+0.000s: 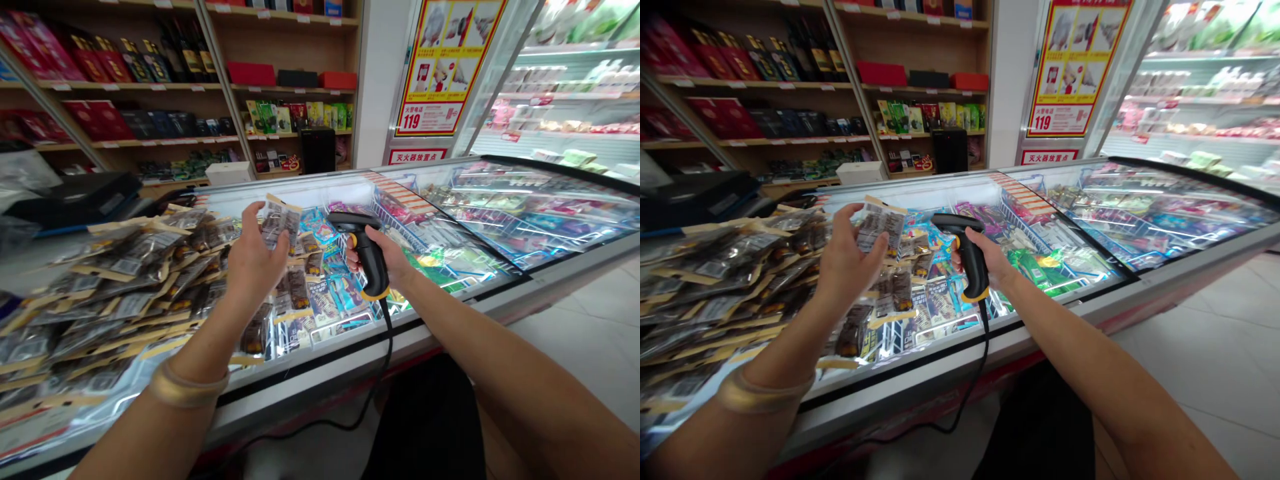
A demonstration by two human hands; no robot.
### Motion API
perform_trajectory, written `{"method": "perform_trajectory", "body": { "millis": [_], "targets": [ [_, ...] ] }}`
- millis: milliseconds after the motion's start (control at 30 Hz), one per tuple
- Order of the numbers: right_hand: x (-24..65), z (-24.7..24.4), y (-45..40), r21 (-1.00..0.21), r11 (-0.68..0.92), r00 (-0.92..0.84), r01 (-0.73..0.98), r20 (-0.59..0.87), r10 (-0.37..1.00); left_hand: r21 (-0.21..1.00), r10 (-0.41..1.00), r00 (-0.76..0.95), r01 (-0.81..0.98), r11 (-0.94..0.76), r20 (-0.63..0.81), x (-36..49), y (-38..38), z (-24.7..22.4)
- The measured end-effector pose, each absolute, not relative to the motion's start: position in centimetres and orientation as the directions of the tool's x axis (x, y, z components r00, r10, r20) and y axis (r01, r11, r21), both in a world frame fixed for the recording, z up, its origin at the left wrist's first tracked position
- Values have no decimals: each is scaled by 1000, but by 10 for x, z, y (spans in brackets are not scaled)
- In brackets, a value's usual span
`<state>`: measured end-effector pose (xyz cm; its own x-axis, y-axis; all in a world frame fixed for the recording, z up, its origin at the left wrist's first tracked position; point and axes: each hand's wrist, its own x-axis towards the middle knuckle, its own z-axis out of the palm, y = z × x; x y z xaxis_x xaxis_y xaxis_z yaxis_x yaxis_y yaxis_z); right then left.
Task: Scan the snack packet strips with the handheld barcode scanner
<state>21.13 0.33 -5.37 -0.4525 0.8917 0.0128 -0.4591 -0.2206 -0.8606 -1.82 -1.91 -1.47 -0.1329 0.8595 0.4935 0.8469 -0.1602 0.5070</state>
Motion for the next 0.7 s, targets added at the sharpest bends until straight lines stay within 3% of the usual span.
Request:
{"method": "perform_trajectory", "body": {
  "millis": [167, 300, 433, 700],
  "targets": [
    [182, -48, 17, -858, -191, -336, -477, -22, 942, 451, 847, -244, 892, 6, 472, -62, -22, -8],
    [150, -47, 26, -812, -317, -342, -490, -155, 927, 251, 808, -96, 966, -66, 581, -73, -29, -24],
    [133, -50, 26, -793, -376, -420, -480, -168, 892, 129, 806, 43, 981, -146, 590, -68, -35, -34],
    [138, -60, 26, -778, -350, -410, -523, -130, 903, 106, 794, 48, 984, -140, 606, -66, -36, -37]
  ]
}}
